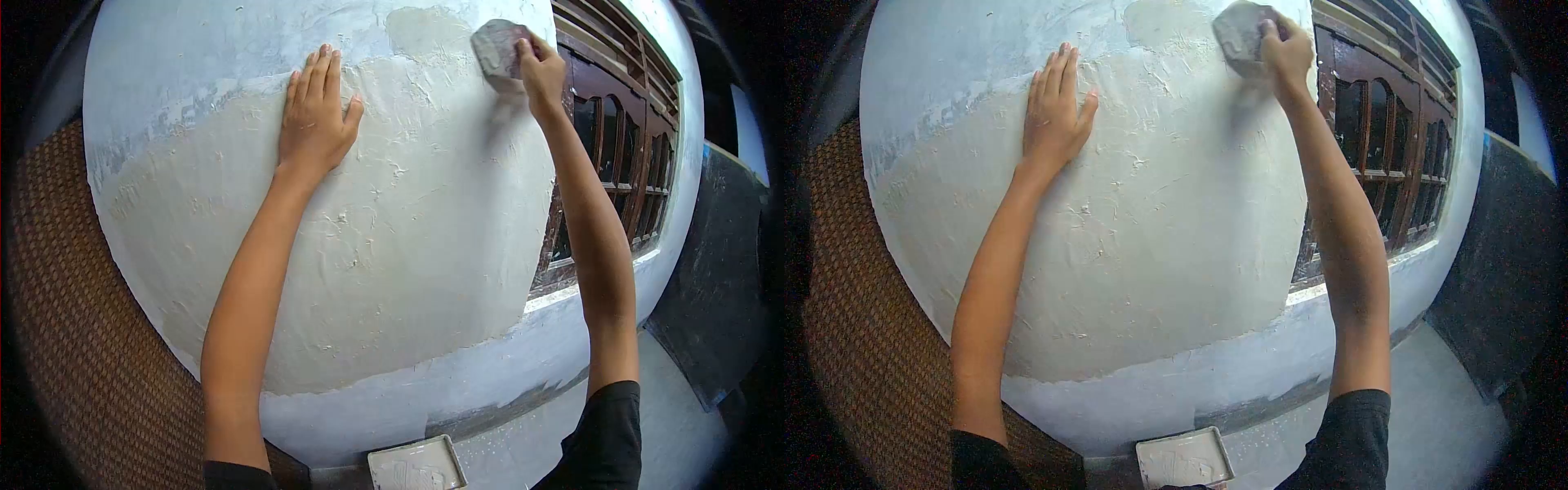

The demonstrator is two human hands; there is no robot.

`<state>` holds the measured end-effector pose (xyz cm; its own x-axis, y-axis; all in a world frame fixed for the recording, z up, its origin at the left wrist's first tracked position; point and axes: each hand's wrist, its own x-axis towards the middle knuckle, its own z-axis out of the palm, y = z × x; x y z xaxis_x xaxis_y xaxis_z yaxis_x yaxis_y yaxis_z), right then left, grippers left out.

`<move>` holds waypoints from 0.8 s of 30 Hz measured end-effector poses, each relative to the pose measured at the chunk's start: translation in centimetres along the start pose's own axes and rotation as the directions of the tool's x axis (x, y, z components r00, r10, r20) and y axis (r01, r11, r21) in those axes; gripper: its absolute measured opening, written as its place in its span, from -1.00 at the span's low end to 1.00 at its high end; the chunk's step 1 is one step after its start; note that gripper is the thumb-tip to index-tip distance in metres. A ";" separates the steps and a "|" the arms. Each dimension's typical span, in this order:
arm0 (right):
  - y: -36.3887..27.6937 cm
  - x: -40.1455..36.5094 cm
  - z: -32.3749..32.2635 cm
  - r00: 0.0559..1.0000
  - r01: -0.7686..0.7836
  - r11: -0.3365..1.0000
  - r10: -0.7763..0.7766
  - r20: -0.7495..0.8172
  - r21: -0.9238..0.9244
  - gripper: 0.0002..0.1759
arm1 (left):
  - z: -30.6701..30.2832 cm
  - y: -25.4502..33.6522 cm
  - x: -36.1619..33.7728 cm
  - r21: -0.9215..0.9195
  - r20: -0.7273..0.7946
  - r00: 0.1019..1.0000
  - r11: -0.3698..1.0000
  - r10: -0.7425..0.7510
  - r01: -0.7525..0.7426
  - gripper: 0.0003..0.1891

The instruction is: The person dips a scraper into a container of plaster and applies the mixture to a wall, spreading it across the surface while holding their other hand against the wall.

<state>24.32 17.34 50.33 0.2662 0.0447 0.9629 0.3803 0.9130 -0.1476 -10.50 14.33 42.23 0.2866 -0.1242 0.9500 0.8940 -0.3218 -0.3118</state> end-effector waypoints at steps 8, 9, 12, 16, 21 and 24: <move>-0.8 -0.6 0.1 0.999 0.021 0.994 -0.026 -0.039 -0.105 -0.64 | -0.1 0.2 -0.1 0.023 0.015 1.000 1.000 -0.008 0.007 -0.31; -0.8 -0.3 0.0 0.991 -0.060 0.998 0.061 -0.116 0.005 -0.63 | -0.1 0.3 0.0 0.022 0.013 1.000 1.000 -0.012 0.012 -0.32; -0.4 -0.8 0.4 0.994 0.106 0.994 -0.106 0.009 -0.015 -0.63 | -0.3 0.3 0.0 0.022 0.010 1.000 1.000 -0.017 0.016 -0.32; -1.1 -0.1 0.2 0.999 0.042 0.998 -0.043 -0.029 -0.048 -0.62 | 0.0 0.5 0.0 0.018 -0.001 1.000 1.000 -0.021 0.021 -0.33; -1.8 -0.3 3.0 0.986 0.143 0.990 -0.142 0.085 -0.003 -0.62 | -0.2 0.6 0.0 0.048 0.015 1.000 0.998 -0.028 0.027 -0.31; -1.7 0.6 2.2 0.995 0.048 0.996 -0.054 -0.084 -0.072 -0.65 | -0.2 0.6 0.1 0.033 0.020 1.000 0.999 -0.023 0.022 -0.33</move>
<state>21.88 16.66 51.64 0.3191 -0.0388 0.9469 0.4553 0.8826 -0.1173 -10.05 13.96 42.13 0.2728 -0.0978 0.9571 0.9111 -0.2931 -0.2897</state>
